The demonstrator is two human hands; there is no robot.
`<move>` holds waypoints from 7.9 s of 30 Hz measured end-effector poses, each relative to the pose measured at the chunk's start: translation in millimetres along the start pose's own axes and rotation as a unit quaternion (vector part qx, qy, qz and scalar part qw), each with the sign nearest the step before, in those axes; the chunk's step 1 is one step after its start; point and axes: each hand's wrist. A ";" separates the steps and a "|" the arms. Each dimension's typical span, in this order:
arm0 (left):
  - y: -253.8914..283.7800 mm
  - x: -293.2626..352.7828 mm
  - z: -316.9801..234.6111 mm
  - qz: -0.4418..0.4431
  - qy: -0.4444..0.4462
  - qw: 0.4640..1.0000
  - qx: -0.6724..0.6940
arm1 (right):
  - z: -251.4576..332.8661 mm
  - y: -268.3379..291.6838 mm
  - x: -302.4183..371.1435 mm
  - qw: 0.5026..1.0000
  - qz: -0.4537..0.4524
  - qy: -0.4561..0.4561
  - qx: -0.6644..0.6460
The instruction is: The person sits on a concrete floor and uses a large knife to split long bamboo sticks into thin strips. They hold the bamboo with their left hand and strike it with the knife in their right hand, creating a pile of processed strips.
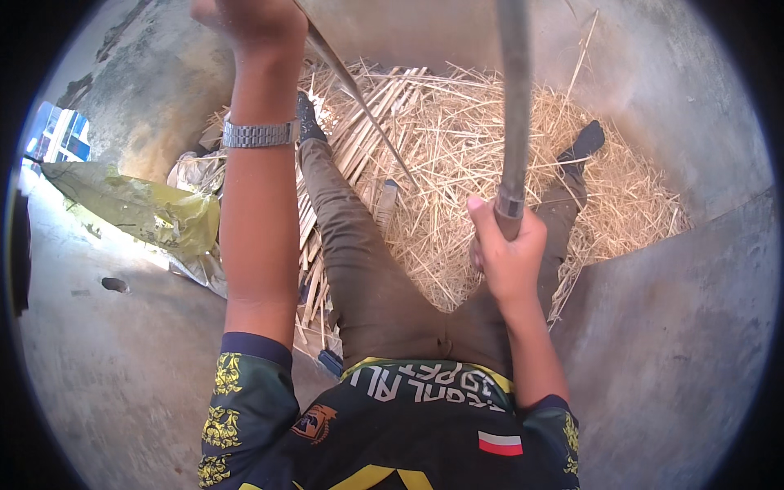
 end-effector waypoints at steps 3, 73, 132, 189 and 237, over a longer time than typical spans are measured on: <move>-4.7 0.3 -12.7 -0.014 0.113 0.990 0.077 | -27.8 -21.7 -3.9 0.995 -0.023 0.020 -0.096; 53.9 -41.1 -17.9 0.189 -0.058 0.974 -0.109 | -146.2 -43.6 -31.5 0.983 0.068 -0.039 0.166; 0.8 -15.8 15.6 0.170 -0.181 0.951 -0.182 | -167.1 4.4 -34.3 0.916 0.164 -0.145 0.336; 58.9 26.1 -42.7 0.143 -0.188 0.952 -0.197 | -104.2 -66.9 -4.8 0.967 0.156 -0.011 0.201; 73.1 11.8 -48.3 0.085 -0.208 0.955 -0.193 | -195.5 -48.4 -33.0 0.935 0.182 -0.053 0.299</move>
Point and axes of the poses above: each hand's wrist, its own x-axis away from the middle knuckle, its own y-axis out of the back of the hand, z = x × y, and after that the axes turned 9 degrees about -z, right-handed
